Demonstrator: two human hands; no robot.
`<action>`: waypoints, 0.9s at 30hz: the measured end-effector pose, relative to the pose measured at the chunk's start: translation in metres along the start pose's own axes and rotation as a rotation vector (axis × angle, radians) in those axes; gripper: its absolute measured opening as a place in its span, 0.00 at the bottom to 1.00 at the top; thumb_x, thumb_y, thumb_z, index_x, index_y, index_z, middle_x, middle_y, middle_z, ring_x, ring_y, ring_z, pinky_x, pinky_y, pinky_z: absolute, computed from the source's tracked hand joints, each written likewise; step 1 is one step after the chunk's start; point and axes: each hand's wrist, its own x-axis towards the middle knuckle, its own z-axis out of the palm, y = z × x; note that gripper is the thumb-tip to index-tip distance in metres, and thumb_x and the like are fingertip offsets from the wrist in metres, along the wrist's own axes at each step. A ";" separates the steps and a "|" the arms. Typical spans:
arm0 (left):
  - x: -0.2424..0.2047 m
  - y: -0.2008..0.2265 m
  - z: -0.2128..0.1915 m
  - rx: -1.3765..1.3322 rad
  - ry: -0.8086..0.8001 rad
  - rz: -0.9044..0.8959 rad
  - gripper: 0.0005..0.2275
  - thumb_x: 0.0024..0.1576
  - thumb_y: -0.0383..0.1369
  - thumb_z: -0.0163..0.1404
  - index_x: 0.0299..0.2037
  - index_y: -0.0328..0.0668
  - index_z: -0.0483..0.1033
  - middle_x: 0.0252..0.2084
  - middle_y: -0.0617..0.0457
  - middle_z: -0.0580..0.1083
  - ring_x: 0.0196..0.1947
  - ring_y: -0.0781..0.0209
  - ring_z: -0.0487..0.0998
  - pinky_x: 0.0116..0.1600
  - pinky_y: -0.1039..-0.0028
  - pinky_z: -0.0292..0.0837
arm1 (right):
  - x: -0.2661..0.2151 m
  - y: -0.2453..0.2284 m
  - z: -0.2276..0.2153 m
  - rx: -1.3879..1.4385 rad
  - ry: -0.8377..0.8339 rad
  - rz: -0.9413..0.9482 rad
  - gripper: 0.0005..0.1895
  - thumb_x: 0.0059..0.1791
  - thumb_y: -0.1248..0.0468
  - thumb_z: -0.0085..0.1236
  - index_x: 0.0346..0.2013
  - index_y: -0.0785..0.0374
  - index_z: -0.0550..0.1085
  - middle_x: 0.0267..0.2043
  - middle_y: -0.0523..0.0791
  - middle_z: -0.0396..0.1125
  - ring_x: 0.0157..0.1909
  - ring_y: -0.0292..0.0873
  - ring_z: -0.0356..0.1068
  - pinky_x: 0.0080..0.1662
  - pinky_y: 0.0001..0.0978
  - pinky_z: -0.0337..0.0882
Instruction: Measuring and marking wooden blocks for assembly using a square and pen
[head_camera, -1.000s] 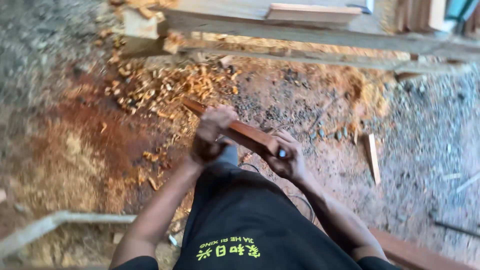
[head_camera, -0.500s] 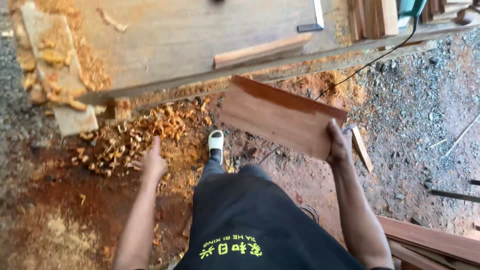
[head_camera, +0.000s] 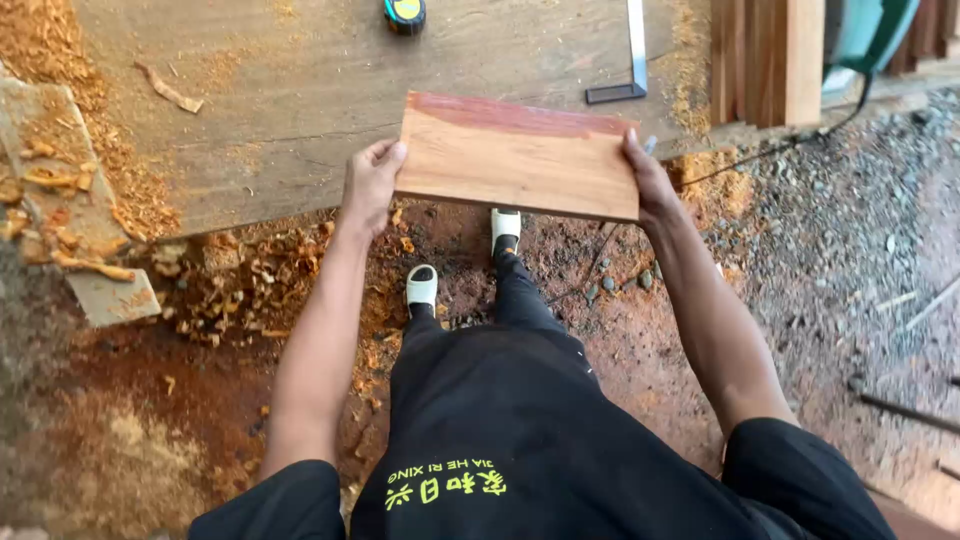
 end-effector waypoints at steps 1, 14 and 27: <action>-0.004 0.015 0.010 -0.001 0.026 0.003 0.16 0.68 0.37 0.48 0.59 0.33 0.71 0.51 0.39 0.76 0.46 0.49 0.82 0.52 0.62 0.79 | 0.035 0.004 -0.012 -0.003 -0.025 0.008 0.60 0.59 0.44 0.61 0.74 0.60 0.20 0.80 0.58 0.22 0.80 0.56 0.31 0.72 0.70 0.29; 0.141 -0.024 0.036 0.293 0.500 -0.097 0.11 0.57 0.34 0.46 0.30 0.41 0.83 0.23 0.47 0.74 0.21 0.59 0.74 0.22 0.69 0.70 | 0.285 -0.039 0.027 -1.093 -0.142 -0.054 0.34 0.50 0.34 0.62 0.26 0.65 0.76 0.28 0.57 0.69 0.38 0.59 0.72 0.39 0.52 0.69; 0.179 -0.037 0.032 0.161 0.691 -0.500 0.18 0.50 0.35 0.48 0.41 0.24 0.77 0.24 0.34 0.77 0.14 0.55 0.81 0.13 0.75 0.73 | 0.276 -0.111 0.051 -0.570 -0.216 0.668 0.09 0.50 0.59 0.49 0.32 0.62 0.69 0.23 0.41 0.64 0.19 0.35 0.68 0.16 0.12 0.55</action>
